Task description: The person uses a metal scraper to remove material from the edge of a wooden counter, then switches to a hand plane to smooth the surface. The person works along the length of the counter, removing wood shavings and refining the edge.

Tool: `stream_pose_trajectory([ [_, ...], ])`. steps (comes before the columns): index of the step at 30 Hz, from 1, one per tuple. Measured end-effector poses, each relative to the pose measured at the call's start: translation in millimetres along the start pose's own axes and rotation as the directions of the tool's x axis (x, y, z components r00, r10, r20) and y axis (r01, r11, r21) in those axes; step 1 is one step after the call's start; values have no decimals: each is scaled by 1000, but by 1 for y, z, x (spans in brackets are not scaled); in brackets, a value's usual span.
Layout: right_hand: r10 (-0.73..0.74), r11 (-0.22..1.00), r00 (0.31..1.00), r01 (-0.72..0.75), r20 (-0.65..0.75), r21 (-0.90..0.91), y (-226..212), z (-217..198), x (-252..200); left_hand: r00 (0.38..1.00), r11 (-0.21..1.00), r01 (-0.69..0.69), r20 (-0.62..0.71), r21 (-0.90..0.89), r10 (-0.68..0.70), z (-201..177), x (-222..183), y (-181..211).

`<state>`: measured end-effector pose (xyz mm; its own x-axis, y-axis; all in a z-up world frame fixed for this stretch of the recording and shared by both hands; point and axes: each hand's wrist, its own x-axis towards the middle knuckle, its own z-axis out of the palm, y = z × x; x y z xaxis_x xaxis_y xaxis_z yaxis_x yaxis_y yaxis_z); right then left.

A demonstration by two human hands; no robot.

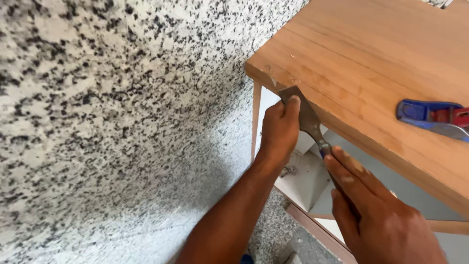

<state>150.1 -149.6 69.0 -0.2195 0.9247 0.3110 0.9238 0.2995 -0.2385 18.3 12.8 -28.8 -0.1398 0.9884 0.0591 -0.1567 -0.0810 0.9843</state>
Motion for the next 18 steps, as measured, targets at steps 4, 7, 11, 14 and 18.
stream_pose_trajectory([
  [4, -19, 997, 999, 21, -28, 69, 4, 13, -5, 996, 987, 87, -39, 132, -83, -3, 4, -2],
  [7, -58, 998, 998, 59, -15, 37, -4, 5, 1, 996, 997, 82, 24, 10, -83, -13, 3, -3],
  [11, 317, 910, 888, -384, 332, 158, -9, -20, 24, 954, 885, 292, 47, -363, -295, -33, -15, -8],
  [14, 151, 966, 972, -105, 182, -238, 10, -13, 78, 990, 933, 139, 43, -331, -132, -49, -31, -3],
  [18, -218, 949, 967, 241, 129, -204, 47, 41, 131, 995, 994, -50, 78, -96, 58, -57, -45, 8],
])
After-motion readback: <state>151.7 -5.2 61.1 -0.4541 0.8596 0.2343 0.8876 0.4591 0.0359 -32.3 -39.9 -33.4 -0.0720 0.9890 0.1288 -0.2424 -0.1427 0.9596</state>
